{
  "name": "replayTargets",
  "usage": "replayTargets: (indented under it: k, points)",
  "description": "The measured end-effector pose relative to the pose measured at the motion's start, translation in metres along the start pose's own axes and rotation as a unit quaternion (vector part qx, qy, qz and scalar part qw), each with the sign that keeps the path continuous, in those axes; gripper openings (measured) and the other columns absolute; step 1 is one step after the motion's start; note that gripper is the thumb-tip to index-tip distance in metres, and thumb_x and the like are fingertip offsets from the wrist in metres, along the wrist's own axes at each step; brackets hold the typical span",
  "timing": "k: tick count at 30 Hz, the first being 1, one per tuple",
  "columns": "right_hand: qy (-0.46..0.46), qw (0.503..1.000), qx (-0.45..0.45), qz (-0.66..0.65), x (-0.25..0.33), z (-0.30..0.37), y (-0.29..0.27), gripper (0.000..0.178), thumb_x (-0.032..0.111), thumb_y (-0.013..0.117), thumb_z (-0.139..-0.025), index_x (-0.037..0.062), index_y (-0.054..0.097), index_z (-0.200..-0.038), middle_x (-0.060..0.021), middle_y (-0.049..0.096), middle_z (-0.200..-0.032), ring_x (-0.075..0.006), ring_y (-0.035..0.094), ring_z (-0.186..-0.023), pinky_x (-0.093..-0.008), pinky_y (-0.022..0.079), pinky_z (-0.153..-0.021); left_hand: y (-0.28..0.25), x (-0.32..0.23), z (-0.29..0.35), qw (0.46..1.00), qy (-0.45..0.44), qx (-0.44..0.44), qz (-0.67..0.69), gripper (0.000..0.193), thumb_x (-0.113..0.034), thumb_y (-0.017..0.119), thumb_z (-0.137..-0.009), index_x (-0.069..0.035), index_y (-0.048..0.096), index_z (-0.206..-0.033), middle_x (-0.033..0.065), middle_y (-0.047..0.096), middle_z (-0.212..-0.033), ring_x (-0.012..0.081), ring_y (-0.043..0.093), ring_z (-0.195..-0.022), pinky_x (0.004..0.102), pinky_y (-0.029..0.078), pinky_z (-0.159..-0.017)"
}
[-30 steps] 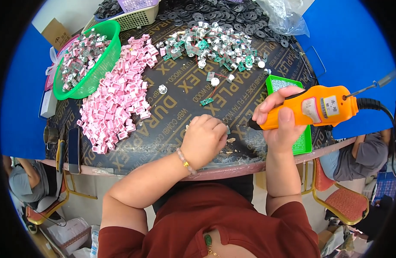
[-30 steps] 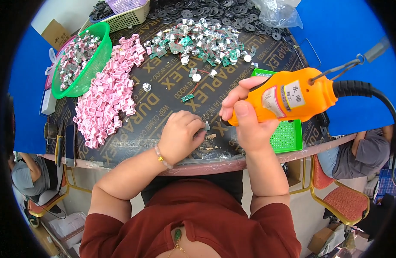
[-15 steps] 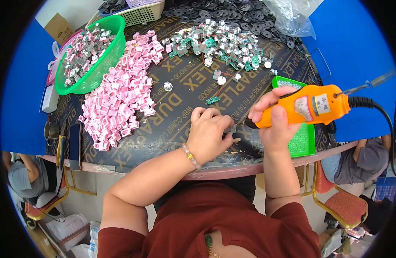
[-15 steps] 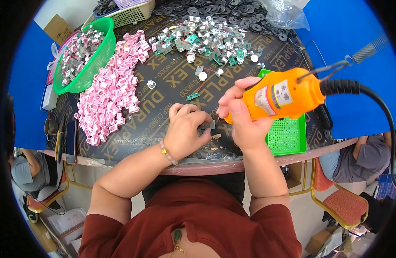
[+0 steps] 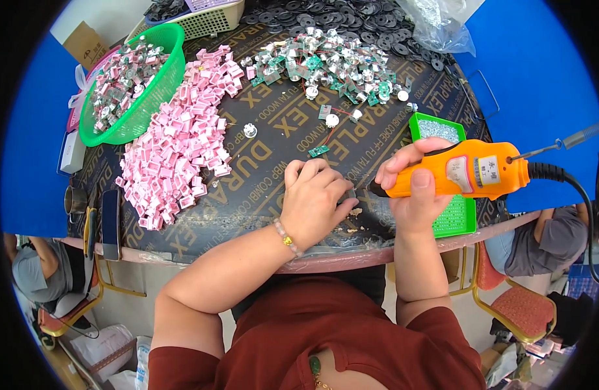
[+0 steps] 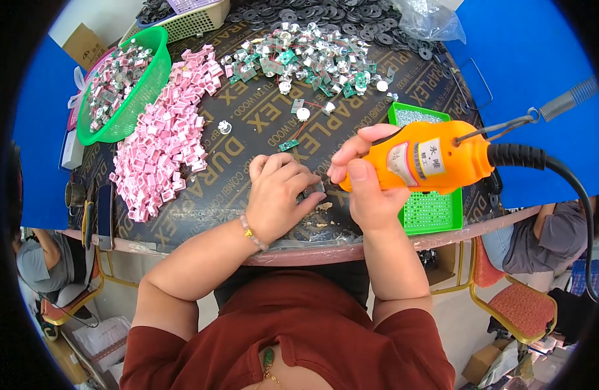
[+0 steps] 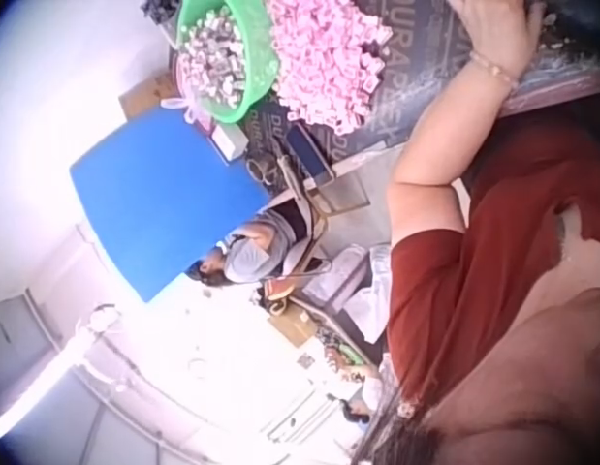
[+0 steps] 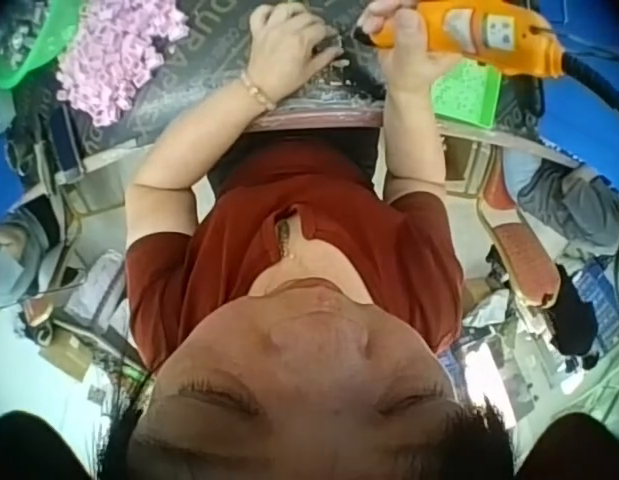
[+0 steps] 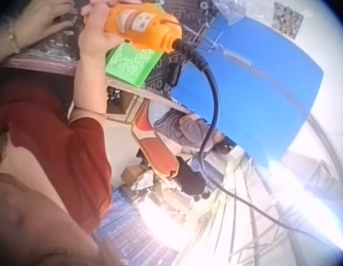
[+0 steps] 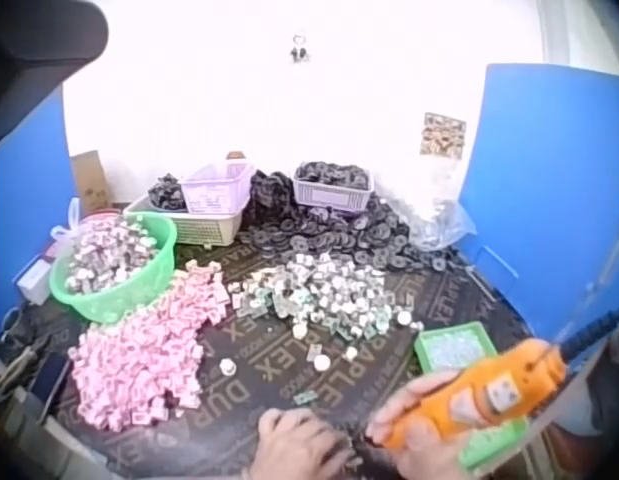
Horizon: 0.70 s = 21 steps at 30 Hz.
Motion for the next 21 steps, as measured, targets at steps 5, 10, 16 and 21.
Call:
replayTargets:
  k: [5,10,16,21]
  points:
    - [-0.01,1.0,-0.007,-0.003,0.002,0.0,-0.001,0.039,0.014,0.067,-0.086,0.0022,0.045,-0.116,-0.0128,0.061,-0.084,-0.0154,0.057,-0.064,-0.0294,0.051,-0.061,0.005,0.001,-0.001,1.0,-0.004,0.001,-0.001,0.023,-0.025,0.078,-0.065,-0.014,0.069,-0.083,-0.0037,0.063,-0.085,0.0183,0.052,-0.093,0.0404,0.032,-0.087]
    - [-0.009,1.0,0.0,0.003,0.001,0.0,0.0,0.038,0.014,0.066,-0.086,0.0021,0.045,-0.116,-0.0129,0.061,-0.085,-0.0152,0.057,-0.064,-0.0291,0.051,-0.061,0.008,0.002,-0.002,1.0,-0.016,0.009,0.006,0.023,-0.025,0.079,-0.065,-0.013,0.07,-0.082,-0.0029,0.062,-0.083,0.019,0.052,-0.093,0.0401,0.032,-0.086]
    - [0.005,1.0,-0.005,0.013,-0.003,-0.001,-0.001,0.037,0.011,0.065,-0.086,0.0025,0.045,-0.116,-0.013,0.061,-0.085,-0.0143,0.057,-0.064,-0.0268,0.051,-0.061,0.008,0.003,-0.003,0.999,-0.031,0.021,0.019,0.022,-0.025,0.079,-0.065,-0.013,0.071,-0.081,-0.002,0.061,-0.082,0.0202,0.051,-0.094,0.0402,0.032,-0.086]
    - [0.027,1.0,-0.004,0.008,-0.008,-0.001,0.0,0.036,0.006,0.064,-0.086,0.0033,0.044,-0.116,-0.0129,0.062,-0.085,-0.0128,0.057,-0.063,-0.0245,0.05,-0.06,0.009,0.005,-0.002,0.998,-0.046,0.033,0.029,0.022,-0.026,0.079,-0.066,-0.013,0.071,-0.082,-0.0011,0.06,-0.083,0.0209,0.051,-0.094,0.0405,0.032,-0.087]
Point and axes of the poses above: each hand's wrist, its own z-axis away from the middle knuckle, its own y-axis out of the palm, x = y × z, the point moved 5 cm from there along -z, towards the middle knuckle
